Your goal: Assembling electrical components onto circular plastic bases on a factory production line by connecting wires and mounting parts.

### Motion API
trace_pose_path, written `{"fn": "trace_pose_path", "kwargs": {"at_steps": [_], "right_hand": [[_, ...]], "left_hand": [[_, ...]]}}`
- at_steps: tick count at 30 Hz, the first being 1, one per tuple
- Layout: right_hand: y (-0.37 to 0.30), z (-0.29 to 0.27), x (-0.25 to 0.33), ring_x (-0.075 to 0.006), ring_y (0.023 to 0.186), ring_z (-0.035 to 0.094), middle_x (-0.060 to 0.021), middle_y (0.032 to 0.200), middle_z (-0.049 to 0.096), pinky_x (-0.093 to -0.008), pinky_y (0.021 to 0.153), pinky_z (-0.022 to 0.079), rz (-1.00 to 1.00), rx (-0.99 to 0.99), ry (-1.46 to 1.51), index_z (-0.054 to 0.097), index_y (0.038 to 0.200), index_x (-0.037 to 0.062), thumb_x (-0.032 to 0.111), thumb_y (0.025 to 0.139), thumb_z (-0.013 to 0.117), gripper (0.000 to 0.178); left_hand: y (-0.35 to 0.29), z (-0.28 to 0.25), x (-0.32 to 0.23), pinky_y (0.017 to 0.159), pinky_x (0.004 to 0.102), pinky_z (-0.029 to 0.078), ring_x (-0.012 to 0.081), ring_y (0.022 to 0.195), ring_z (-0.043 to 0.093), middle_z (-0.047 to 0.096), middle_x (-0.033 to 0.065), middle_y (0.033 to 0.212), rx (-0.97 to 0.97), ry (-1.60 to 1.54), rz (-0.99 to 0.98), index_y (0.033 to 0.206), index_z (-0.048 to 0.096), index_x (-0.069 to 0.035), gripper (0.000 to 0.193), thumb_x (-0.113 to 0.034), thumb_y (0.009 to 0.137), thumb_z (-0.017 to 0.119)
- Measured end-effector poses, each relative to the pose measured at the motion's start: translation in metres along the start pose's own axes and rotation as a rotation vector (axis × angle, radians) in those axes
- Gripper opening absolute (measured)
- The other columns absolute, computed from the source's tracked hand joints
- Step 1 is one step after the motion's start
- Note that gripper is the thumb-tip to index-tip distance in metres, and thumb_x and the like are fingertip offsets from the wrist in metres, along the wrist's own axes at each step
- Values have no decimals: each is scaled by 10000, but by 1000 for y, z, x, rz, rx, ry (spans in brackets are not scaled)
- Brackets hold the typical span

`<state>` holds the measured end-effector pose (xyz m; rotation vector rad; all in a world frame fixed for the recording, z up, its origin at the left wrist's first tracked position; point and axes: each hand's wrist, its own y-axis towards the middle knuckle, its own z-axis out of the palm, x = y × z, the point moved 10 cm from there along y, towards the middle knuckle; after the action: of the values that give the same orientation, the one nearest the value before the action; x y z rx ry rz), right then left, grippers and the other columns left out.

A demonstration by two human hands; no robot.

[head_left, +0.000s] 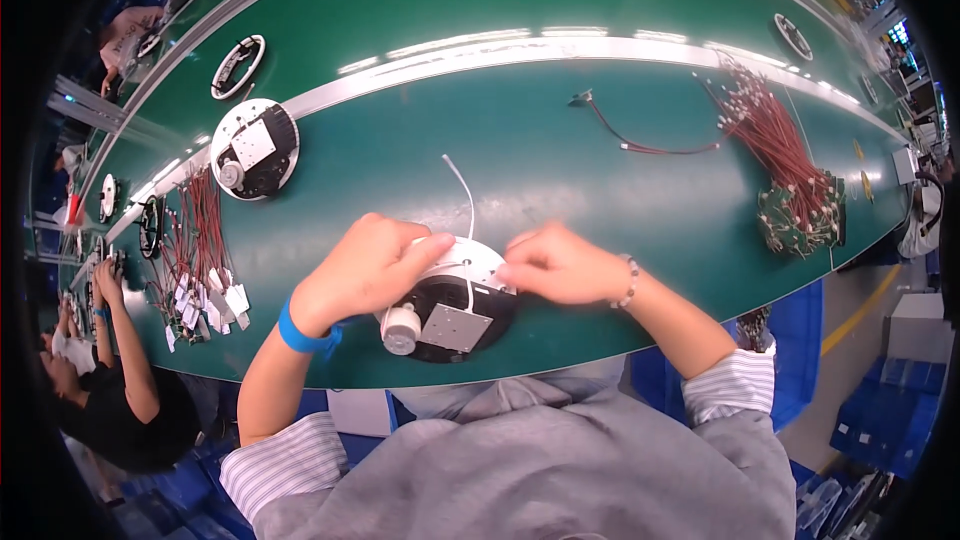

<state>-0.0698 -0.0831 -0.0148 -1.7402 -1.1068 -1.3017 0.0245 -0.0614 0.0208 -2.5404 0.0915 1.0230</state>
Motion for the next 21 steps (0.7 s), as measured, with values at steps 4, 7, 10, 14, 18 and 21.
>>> {"fn": "trace_pose_path", "kwargs": {"at_steps": [4, 7, 10, 14, 18, 21], "right_hand": [[-6, 13, -1, -89, 468, 421, -35, 518, 486, -271, 446, 343, 70, 98, 89, 572, 727, -20, 286, 810, 508, 324], [-12, 13, -16, -27, 441, 375, 30, 495, 466, -197, 421, 312, 199, 239, 318, 586, 795, 4, 185, 756, 604, 186], [-18, 8, -18, -14, 517, 425, 30, 572, 505, -165, 450, 328, 312, 332, 351, 567, 818, -12, 80, 711, 639, 158], [-23, -5, -23, -38, 565, 495, 4, 614, 553, -168, 517, 388, 319, 331, 346, 561, 807, -19, 36, 671, 663, 178], [-17, -22, -21, -64, 629, 531, -27, 667, 585, -189, 615, 427, 232, 176, 330, 575, 781, -8, 37, 689, 643, 124], [-6, -34, -13, -78, 643, 537, -27, 681, 593, -210, 637, 439, 164, -30, 205, 597, 749, -10, 44, 708, 617, 70]], "left_hand": [[-3, 5, -11, 452, 324, 345, 214, 453, 417, 458, 156, 525, -90, -40, 103, 633, 509, 36, 340, -234, 819, 419], [-6, 6, -11, 445, 323, 331, 212, 446, 400, 436, 149, 510, -124, -94, 121, 608, 473, 33, 335, -225, 815, 417], [-8, 13, -13, 448, 318, 330, 209, 453, 401, 434, 145, 517, -107, -163, 127, 608, 462, 31, 323, -215, 812, 416], [0, 29, -15, 470, 310, 351, 208, 481, 424, 469, 137, 557, 79, -161, 160, 642, 489, 35, 298, -200, 813, 419], [6, 44, -22, 549, 280, 396, 158, 584, 472, 524, 90, 645, 252, -214, 219, 761, 533, 38, 314, -228, 845, 390], [25, 59, -13, 564, 271, 405, 126, 618, 498, 565, 97, 682, 307, -393, 77, 828, 564, 7, 410, -345, 868, 358]]}}
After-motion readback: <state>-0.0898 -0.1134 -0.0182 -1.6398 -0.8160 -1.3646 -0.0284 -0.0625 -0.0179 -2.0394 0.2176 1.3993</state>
